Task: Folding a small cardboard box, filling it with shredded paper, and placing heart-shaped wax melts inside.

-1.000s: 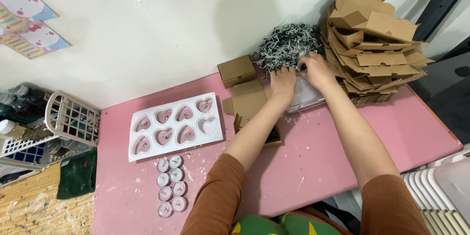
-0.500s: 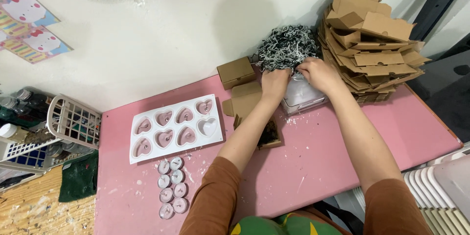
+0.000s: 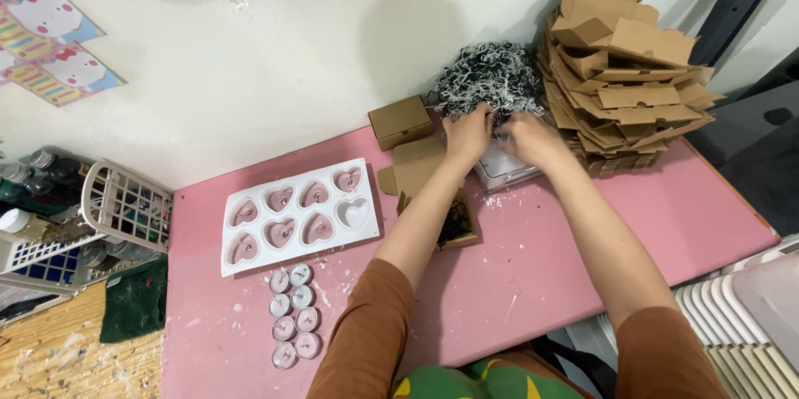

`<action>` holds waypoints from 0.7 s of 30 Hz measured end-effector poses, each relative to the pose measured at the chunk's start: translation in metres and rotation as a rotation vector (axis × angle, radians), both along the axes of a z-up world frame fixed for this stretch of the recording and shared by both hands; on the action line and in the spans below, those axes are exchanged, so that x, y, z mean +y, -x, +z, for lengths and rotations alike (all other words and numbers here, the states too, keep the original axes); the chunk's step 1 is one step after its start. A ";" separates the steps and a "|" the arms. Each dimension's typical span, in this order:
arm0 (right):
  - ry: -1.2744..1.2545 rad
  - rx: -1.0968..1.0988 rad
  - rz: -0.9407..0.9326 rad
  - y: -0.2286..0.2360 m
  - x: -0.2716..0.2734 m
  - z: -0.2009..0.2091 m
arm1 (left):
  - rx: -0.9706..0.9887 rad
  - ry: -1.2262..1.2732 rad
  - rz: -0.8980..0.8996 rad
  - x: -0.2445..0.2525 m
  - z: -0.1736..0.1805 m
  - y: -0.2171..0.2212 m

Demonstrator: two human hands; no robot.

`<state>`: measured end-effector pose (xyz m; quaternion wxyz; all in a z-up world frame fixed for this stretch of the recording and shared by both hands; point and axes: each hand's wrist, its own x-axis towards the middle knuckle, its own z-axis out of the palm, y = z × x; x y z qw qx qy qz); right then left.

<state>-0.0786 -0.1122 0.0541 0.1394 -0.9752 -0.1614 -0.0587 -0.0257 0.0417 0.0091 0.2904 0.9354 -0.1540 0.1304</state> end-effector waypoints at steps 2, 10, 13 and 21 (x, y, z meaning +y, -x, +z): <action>0.063 0.037 -0.040 0.002 0.011 0.006 | 0.033 -0.001 -0.018 -0.003 0.007 0.003; 0.344 -0.010 -0.054 -0.007 0.015 -0.010 | 0.113 -0.008 -0.055 -0.004 0.001 0.000; 0.330 -0.091 -0.042 0.009 0.014 0.012 | 0.100 -0.022 -0.057 -0.001 -0.002 -0.005; -0.143 -0.447 0.040 0.061 -0.016 0.042 | 0.029 -0.082 -0.083 0.042 0.055 0.034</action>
